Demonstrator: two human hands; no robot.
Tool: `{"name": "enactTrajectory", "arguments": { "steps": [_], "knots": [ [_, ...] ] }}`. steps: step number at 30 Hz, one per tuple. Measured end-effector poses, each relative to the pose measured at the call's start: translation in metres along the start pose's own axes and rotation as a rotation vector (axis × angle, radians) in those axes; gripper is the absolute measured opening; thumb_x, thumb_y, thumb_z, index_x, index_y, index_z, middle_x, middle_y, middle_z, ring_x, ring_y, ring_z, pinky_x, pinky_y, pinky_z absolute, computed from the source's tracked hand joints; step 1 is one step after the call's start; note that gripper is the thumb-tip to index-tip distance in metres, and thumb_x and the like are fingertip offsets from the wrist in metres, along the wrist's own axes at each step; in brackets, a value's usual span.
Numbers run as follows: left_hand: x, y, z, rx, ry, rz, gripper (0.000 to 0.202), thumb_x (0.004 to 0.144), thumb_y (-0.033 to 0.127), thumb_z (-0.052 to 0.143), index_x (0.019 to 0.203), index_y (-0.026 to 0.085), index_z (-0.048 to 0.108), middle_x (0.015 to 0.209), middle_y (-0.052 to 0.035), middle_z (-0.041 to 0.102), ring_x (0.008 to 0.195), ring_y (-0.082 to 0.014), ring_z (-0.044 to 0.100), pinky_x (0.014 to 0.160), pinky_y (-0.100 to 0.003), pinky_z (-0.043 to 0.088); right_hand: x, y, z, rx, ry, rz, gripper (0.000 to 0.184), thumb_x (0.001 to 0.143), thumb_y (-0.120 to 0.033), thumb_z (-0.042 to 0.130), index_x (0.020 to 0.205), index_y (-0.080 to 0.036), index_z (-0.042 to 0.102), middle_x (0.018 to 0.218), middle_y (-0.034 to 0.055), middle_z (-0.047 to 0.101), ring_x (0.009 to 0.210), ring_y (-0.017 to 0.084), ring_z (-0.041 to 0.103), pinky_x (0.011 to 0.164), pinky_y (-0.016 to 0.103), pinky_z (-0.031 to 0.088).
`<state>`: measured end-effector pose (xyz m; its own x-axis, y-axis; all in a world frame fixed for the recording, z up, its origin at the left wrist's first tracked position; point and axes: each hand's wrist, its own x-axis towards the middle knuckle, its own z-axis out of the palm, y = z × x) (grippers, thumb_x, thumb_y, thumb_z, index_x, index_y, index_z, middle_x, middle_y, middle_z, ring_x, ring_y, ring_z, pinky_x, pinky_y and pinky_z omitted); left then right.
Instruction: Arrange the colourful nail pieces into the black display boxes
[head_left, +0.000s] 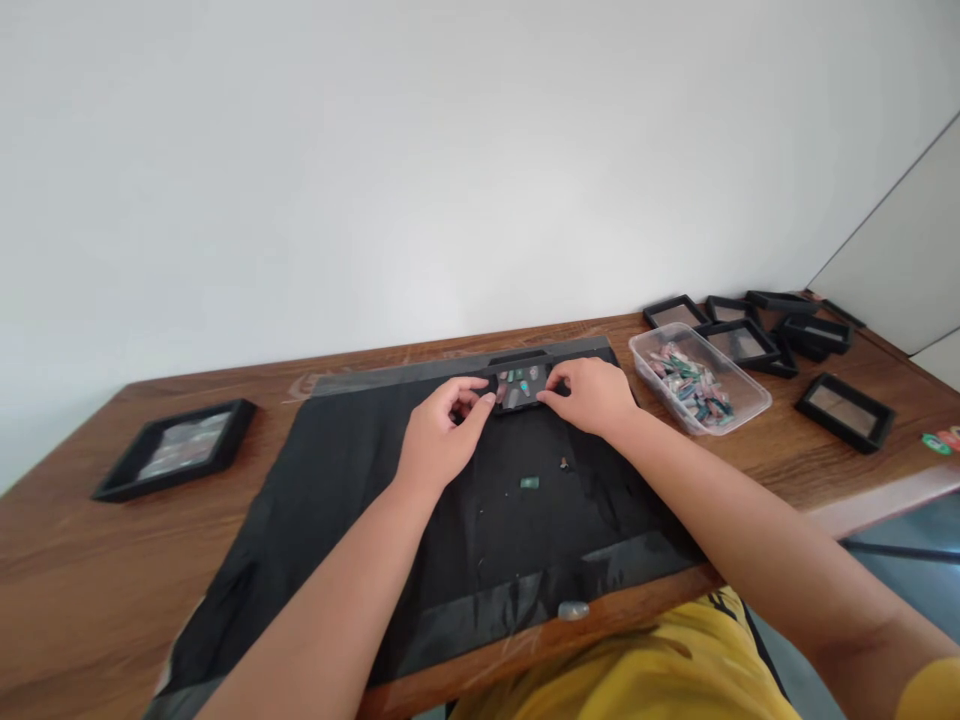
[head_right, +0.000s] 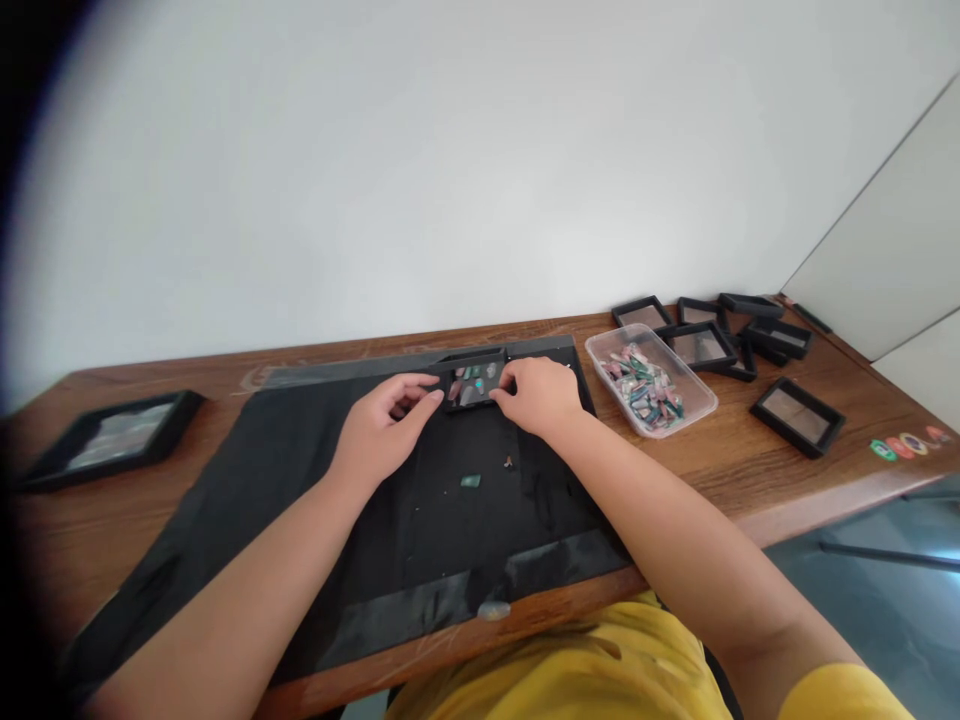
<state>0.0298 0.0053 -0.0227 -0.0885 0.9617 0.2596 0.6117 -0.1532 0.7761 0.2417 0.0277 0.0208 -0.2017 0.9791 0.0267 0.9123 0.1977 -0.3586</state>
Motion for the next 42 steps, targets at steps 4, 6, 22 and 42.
{"name": "enactTrajectory", "arguments": {
  "steps": [4, 6, 22, 42],
  "knots": [
    [-0.005, 0.008, -0.005, -0.025, 0.079, 0.043, 0.030, 0.083, 0.049, 0.060, 0.088, 0.024, 0.077, 0.070, -0.0003, 0.071, 0.063, -0.0177, 0.061, 0.058, -0.029, 0.050, 0.001, 0.000, 0.001, 0.003, -0.022, -0.008, 0.022, 0.095, -0.042, 0.071, 0.105, -0.027, 0.083, 0.094, 0.0037, 0.080, 0.095, 0.023, 0.071, 0.083, 0.033, 0.052],
    [-0.008, 0.013, -0.009, -0.035, 0.113, 0.101, 0.028, 0.084, 0.047, 0.060, 0.085, 0.025, 0.077, 0.071, -0.0003, 0.072, 0.064, -0.0175, 0.062, 0.060, -0.029, 0.052, 0.001, 0.001, 0.002, 0.001, -0.025, -0.020, 0.022, 0.096, -0.042, 0.070, 0.107, -0.027, 0.083, 0.092, 0.0032, 0.080, 0.092, 0.022, 0.071, 0.082, 0.032, 0.052],
    [-0.014, 0.018, -0.021, -0.082, 0.048, 0.190, 0.023, 0.086, 0.043, 0.064, 0.080, 0.025, 0.079, 0.068, -0.0001, 0.070, 0.062, -0.0163, 0.061, 0.058, -0.028, 0.051, 0.007, 0.001, 0.008, 0.006, 0.014, 0.007, 0.018, 0.095, -0.035, 0.066, 0.099, -0.025, 0.081, 0.097, 0.0046, 0.080, 0.097, 0.024, 0.072, 0.079, 0.031, 0.050],
    [-0.016, 0.026, -0.030, 0.033, -0.707, 0.039, 0.042, 0.071, 0.059, 0.076, 0.089, 0.022, 0.080, 0.059, 0.0065, 0.046, 0.052, -0.0107, 0.040, 0.055, -0.026, 0.033, 0.006, 0.002, -0.004, 0.092, 0.015, 0.100, 0.023, 0.098, -0.034, 0.059, 0.090, -0.023, 0.078, 0.091, 0.0038, 0.079, 0.085, 0.021, 0.069, 0.068, 0.030, 0.039]
  ]
}}
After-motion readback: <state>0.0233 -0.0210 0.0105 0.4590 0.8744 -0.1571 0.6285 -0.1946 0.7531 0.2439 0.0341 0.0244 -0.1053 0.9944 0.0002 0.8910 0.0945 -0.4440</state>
